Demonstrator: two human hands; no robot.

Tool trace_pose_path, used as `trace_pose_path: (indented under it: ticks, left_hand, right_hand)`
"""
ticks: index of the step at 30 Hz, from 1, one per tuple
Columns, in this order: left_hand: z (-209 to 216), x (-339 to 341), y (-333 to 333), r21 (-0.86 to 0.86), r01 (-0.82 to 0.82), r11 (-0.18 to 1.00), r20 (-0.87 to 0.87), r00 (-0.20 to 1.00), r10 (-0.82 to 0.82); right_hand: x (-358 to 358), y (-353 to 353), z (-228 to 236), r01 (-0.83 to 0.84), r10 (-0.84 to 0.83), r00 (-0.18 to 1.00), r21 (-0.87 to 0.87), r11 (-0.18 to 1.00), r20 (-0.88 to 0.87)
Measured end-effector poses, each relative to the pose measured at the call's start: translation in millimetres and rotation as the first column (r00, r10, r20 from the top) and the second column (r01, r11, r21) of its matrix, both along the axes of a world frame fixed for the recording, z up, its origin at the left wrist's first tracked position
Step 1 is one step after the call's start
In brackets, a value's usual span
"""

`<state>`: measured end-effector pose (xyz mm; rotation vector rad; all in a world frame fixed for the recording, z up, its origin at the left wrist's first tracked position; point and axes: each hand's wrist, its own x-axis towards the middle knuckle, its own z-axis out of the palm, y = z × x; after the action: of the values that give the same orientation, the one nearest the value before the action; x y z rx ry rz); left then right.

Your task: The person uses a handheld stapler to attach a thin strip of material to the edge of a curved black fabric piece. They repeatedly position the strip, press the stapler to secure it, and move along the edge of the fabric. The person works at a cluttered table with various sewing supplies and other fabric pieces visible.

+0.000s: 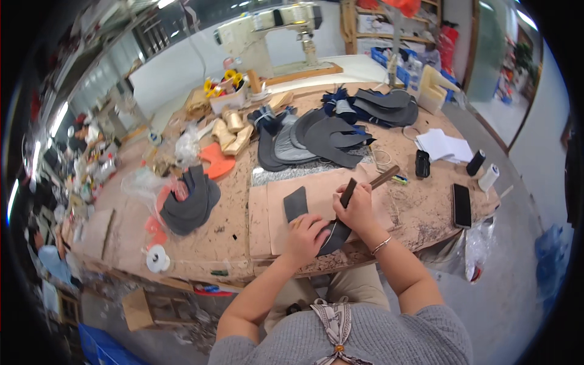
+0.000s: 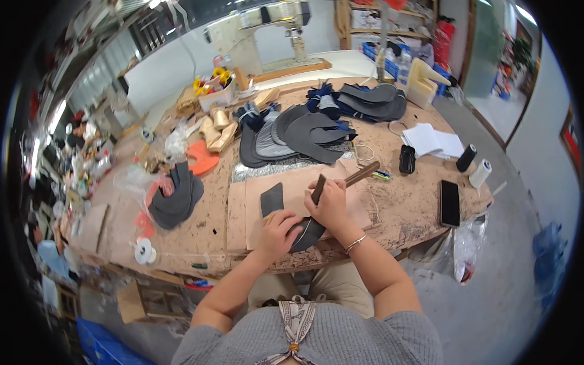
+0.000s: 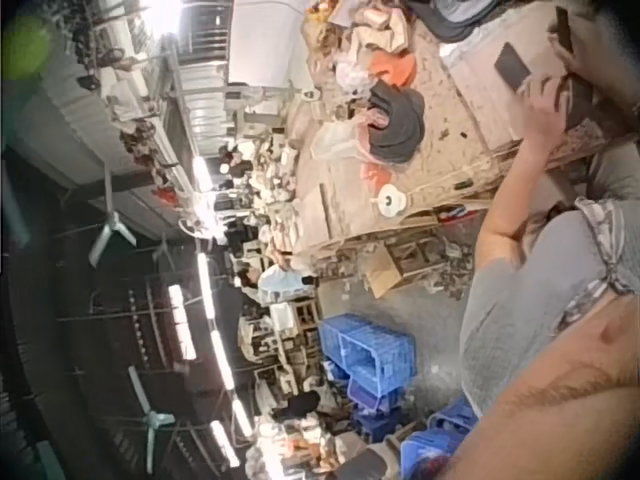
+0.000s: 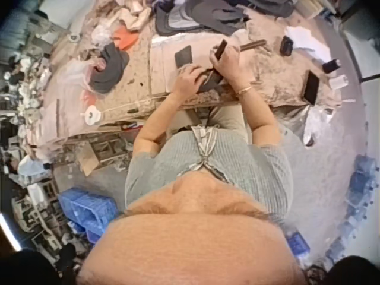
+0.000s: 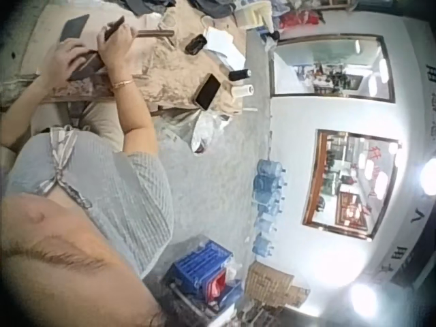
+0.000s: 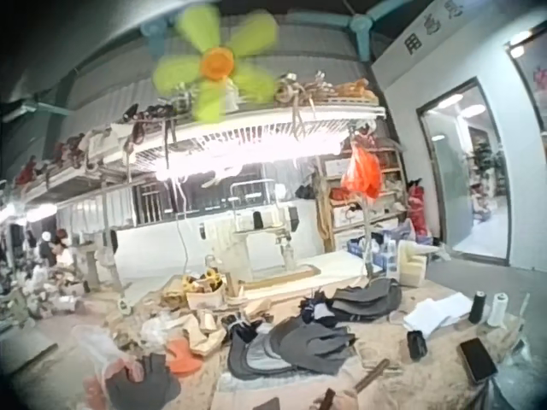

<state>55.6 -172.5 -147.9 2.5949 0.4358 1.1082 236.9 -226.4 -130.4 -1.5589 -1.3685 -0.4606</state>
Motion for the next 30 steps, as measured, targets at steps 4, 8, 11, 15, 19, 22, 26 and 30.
trace_pose_path:
  ticks: [4,8,11,15,19,22,26,30]
  left_hand:
    - [-14.8,-61.3,-5.4,0.083,-0.016,0.996,-0.087,0.996,0.023]
    - [-17.4,-79.4,-0.7,0.06,0.037,0.998,-0.13,0.991,-0.029]
    - [-10.6,-92.2,20.4,-0.174,0.036,0.984,-0.1,0.994,-0.054]
    - [15.8,-129.8,82.3,-0.501,-0.074,0.862,-0.246,0.968,-0.06]
    - [10.3,-187.1,168.3,-0.616,-0.397,0.68,-0.491,0.869,0.062]
    - [11.4,-180.3,181.4,-0.258,-0.437,0.862,-0.378,0.867,0.326]
    - [41.7,-68.9,100.3,-0.223,-0.189,0.956,-0.198,0.969,0.145]
    - [35.2,12.4,44.5,-0.232,-0.022,0.972,-0.471,0.877,-0.093]
  right_hand:
    - [-0.6,5.0,-9.6,0.0,0.001,1.0,0.035,0.999,-0.009]
    - [-0.8,3.9,-5.8,0.013,-0.013,1.0,0.042,0.999,-0.006]
    - [0.9,0.7,-8.3,0.009,-0.007,0.999,0.053,0.999,-0.033]
    - [4.4,0.9,-10.8,0.016,-0.015,1.0,0.048,0.999,-0.018]
    - [3.3,1.0,-10.2,0.012,-0.011,0.999,0.035,0.999,-0.045]
    - [3.3,1.6,-8.8,0.016,-0.014,0.999,0.046,0.999,-0.051]
    - [2.3,0.9,-8.9,0.025,-0.024,0.998,0.024,0.999,-0.054]
    - [4.0,2.0,-9.3,0.016,-0.015,1.0,0.047,0.999,-0.02]
